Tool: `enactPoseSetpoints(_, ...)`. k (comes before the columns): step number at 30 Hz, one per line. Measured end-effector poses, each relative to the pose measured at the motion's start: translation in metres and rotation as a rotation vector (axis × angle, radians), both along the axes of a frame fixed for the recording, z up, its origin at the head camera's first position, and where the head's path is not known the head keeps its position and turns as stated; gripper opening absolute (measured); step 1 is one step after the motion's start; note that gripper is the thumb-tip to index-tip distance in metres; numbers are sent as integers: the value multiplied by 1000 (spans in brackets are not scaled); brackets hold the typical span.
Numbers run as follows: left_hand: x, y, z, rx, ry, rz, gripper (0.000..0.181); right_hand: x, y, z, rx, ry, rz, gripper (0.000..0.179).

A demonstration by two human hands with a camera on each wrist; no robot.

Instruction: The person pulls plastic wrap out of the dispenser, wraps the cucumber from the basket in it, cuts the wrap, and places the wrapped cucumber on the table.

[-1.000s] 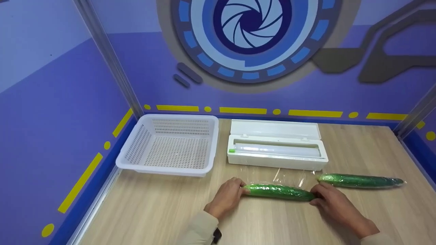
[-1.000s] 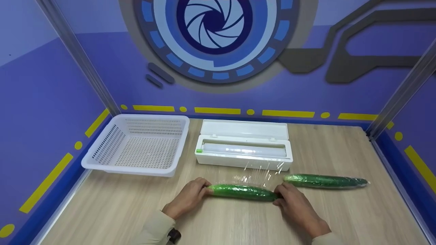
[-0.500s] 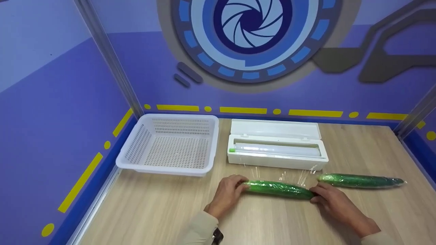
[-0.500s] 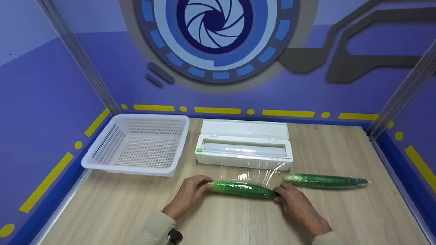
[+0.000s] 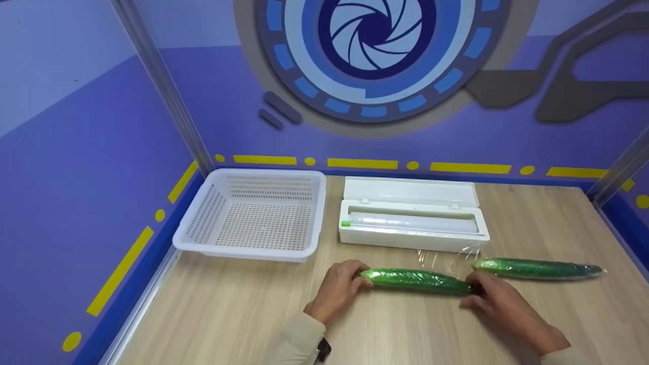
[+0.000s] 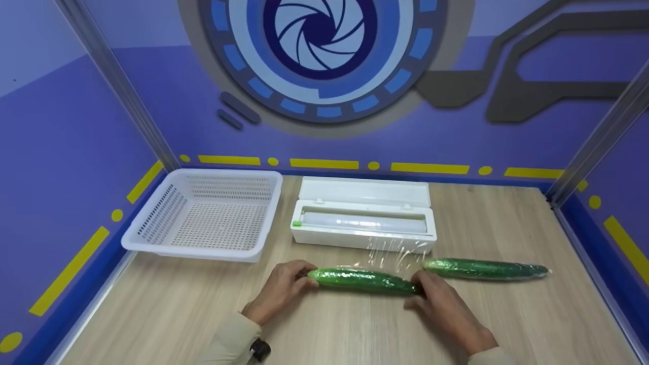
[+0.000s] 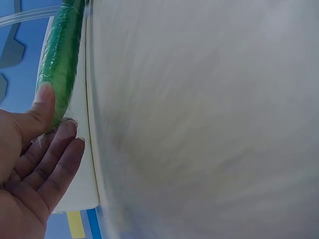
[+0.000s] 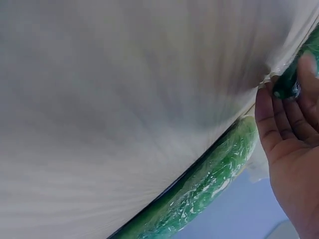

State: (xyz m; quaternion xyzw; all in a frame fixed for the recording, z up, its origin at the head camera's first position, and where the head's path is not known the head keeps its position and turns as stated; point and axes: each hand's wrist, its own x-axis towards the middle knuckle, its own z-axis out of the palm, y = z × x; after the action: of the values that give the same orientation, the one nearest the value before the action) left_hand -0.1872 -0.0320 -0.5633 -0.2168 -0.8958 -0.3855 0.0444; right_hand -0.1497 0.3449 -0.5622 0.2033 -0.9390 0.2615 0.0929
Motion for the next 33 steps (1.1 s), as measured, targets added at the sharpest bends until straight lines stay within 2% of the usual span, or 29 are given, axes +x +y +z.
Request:
enactPoseSetpoints(2,-1,0,0,-4,-11,-2,23,0,0,2,12,-23,-17,37)
enactPoseSetpoints(4,-1,0,0,-9,-20,-2,22,-1,-1,3,38,-11,-23,39)
enactPoseSetpoints(13,-3,-1,-1,-23,-30,3,22,-4,-2,2,68,191,-1,34)
enactPoseSetpoints(19,-2,-2,0,-19,-20,-1,25,-7,1,2,77,279,51,34)
enactPoseSetpoints(22,-2,-1,2,-53,26,9,28,-9,3,3,100,299,89,35)
enactPoseSetpoints(25,-3,2,6,-85,114,2,29,-10,6,4,113,306,112,36)
enactPoseSetpoints(28,-6,4,10,-59,185,-26,31,-9,7,3,104,315,122,37)
enactPoseSetpoints(31,-8,5,14,-19,191,-52,34,-8,7,1,90,331,124,38)
enactPoseSetpoints(33,-7,5,15,2,168,-64,34,-8,8,0,99,345,124,39)
